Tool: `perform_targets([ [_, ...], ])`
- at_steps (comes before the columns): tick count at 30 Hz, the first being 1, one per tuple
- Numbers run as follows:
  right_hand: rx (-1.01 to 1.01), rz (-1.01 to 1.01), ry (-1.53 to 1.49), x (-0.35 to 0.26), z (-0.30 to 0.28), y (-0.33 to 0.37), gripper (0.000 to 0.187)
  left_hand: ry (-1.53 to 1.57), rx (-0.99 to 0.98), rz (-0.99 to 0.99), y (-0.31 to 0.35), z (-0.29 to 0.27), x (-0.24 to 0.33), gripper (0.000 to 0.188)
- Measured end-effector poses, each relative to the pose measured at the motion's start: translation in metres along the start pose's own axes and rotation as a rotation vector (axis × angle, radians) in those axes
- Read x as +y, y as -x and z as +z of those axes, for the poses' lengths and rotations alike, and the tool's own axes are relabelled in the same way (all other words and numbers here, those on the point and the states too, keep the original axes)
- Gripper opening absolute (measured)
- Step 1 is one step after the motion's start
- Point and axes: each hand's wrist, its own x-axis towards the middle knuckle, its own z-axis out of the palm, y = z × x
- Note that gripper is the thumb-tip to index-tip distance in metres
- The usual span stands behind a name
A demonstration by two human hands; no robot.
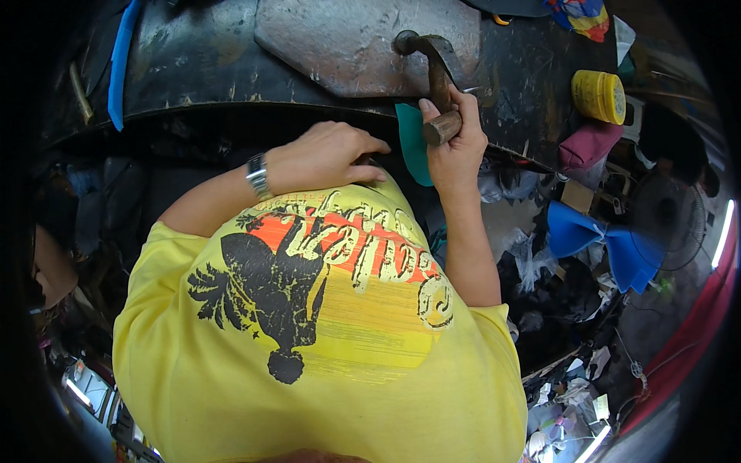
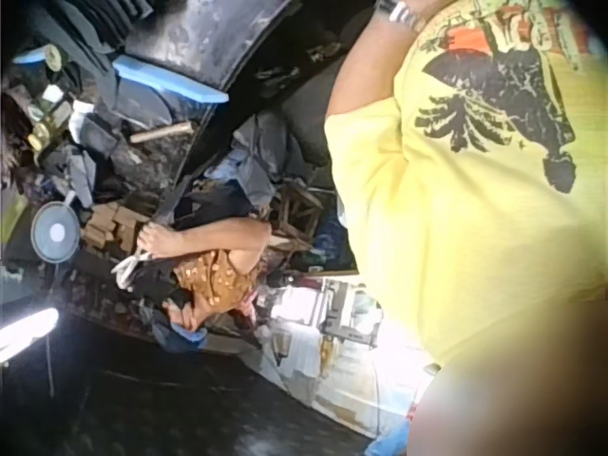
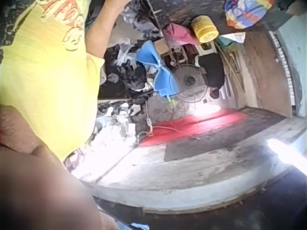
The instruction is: The person repeatedly hammers a teal-colored sole-like piece on a curved metal anvil, then flips it and continues hammering. They also handle black sole pieces, placing them on the anvil and adjusting them between strikes.
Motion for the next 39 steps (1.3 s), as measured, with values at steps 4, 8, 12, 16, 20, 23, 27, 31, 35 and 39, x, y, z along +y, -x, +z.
perform_targets([
  [4,0.01,-0.059,-0.006,0.002,0.004,-0.002,0.03,0.349,-0.119,-0.122,-0.024,0.021,-0.013,0.041],
  [8,0.003,-0.043,-0.043,-0.001,0.001,-0.003,0.032,0.652,-0.099,-0.141,-0.039,0.031,-0.019,0.038],
  [12,-0.037,0.248,-0.275,-0.024,-0.015,-0.002,0.039,0.778,-0.048,-0.171,-0.032,0.031,-0.009,0.041],
  [16,0.125,0.013,-0.341,-0.058,-0.027,-0.005,0.037,0.948,-0.02,-0.131,-0.027,0.022,0.009,0.039],
  [20,0.159,-0.001,-0.279,-0.087,-0.048,-0.003,0.037,1.103,0.03,-0.11,-0.029,0.01,0.028,0.037],
  [23,0.171,0.021,-0.253,-0.094,-0.057,0.001,0.036,1.188,0.111,-0.092,-0.037,-0.002,0.032,0.039],
  [27,-0.015,0.059,-0.042,-0.079,-0.056,-0.008,0.036,1.318,0.184,-0.21,-0.049,-0.019,0.031,0.039],
  [31,-0.186,0.04,0.123,-0.052,-0.041,-0.017,0.028,0.868,-0.071,-0.226,-0.03,-0.04,0.02,0.034],
  [35,-0.198,0.078,0.111,-0.04,-0.039,-0.015,0.024,0.186,0.419,-0.02,-0.009,-0.055,0.01,0.017],
  [39,-0.211,0.112,0.063,-0.038,-0.035,-0.015,0.024,-0.224,0.794,0.022,-0.01,-0.07,-0.008,0.015],
])
